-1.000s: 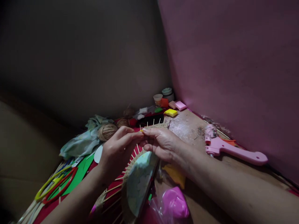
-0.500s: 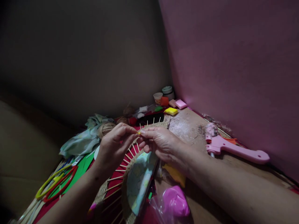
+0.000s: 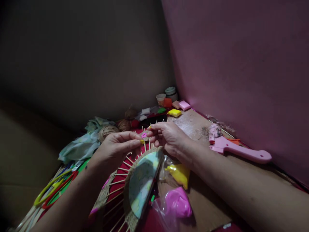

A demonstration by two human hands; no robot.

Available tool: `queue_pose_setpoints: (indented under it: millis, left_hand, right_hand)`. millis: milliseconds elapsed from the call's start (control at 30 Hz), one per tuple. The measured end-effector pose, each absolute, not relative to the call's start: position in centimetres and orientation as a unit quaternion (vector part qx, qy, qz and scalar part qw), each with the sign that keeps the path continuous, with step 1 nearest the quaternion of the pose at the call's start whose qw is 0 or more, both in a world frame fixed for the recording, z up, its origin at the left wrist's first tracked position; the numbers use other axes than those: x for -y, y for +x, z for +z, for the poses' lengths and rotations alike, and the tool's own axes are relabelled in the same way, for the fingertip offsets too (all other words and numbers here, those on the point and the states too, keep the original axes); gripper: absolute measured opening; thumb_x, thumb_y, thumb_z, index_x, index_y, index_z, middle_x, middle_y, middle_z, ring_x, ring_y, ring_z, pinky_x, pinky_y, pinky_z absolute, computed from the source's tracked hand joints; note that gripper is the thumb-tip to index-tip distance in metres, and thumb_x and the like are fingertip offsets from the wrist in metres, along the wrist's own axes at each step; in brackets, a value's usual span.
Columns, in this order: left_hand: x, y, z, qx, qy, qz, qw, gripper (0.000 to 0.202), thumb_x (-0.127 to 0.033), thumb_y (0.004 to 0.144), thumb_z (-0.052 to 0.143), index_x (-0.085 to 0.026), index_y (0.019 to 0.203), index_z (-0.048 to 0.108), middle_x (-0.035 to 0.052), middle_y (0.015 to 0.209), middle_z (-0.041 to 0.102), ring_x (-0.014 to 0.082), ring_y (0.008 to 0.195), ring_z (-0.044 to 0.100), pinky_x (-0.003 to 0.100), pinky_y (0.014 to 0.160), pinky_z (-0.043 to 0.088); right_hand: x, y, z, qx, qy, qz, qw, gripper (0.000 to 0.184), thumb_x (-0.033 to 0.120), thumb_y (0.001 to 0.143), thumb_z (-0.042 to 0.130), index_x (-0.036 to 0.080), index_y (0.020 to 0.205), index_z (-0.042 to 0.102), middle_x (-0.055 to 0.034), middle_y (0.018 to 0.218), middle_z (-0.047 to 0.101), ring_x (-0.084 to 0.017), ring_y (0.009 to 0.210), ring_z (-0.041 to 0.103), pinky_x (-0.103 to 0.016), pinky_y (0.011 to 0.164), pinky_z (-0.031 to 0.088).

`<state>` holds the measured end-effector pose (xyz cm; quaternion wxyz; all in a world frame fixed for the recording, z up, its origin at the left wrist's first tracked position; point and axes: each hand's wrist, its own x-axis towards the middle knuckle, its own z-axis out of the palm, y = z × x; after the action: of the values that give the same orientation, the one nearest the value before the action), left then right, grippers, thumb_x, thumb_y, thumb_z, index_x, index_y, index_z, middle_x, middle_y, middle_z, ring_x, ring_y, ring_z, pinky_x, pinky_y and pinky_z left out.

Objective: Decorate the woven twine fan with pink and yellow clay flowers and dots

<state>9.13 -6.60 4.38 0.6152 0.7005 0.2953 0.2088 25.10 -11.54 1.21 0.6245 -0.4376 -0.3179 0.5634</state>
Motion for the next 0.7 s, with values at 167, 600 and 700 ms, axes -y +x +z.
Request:
queue_pose_setpoints:
  millis: [167,600,700]
  left_hand:
    - [7.1,9.5,4.7,-0.328,0.762,0.063,0.555,0.011,-0.022,0.073,0.068,-0.011,0.074,0.069,0.0011,0.059,0.061,0.0071,0.05,0.052,0.018,0.048,0.038]
    - [7.9,10.3,2.3,-0.297,0.69,0.003,0.66,0.011,-0.024,0.075,0.066,-0.014,0.074,0.062,0.0022,0.053,0.064,0.0094,0.043,0.056,0.019,0.043,0.043]
    - [8.3,10.4,2.2,-0.287,0.673,0.002,0.682,0.011,-0.023,0.075,0.066,-0.013,0.075,0.061,0.0034,0.056,0.065,0.0102,0.045,0.058,0.02,0.043,0.045]
  right_hand:
    - [12.9,25.6,2.3,0.488,-0.534,0.457,0.517,0.022,0.007,0.068,0.058,0.017,0.049,0.055,-0.0006,0.048,0.053,-0.012,0.047,0.045,-0.026,0.047,0.029]
    - [19.0,23.8,-3.0,0.596,-0.694,0.053,0.399,0.016,0.023,0.09,0.032,0.02,0.083,0.046,-0.0071,0.078,0.053,-0.02,0.07,0.05,-0.035,0.066,0.036]
    - [18.9,24.0,-3.2,0.579,-0.699,0.066,0.414,0.015,0.023,0.091,0.032,0.02,0.082,0.043,-0.0046,0.073,0.049,-0.019,0.063,0.048,-0.034,0.062,0.034]
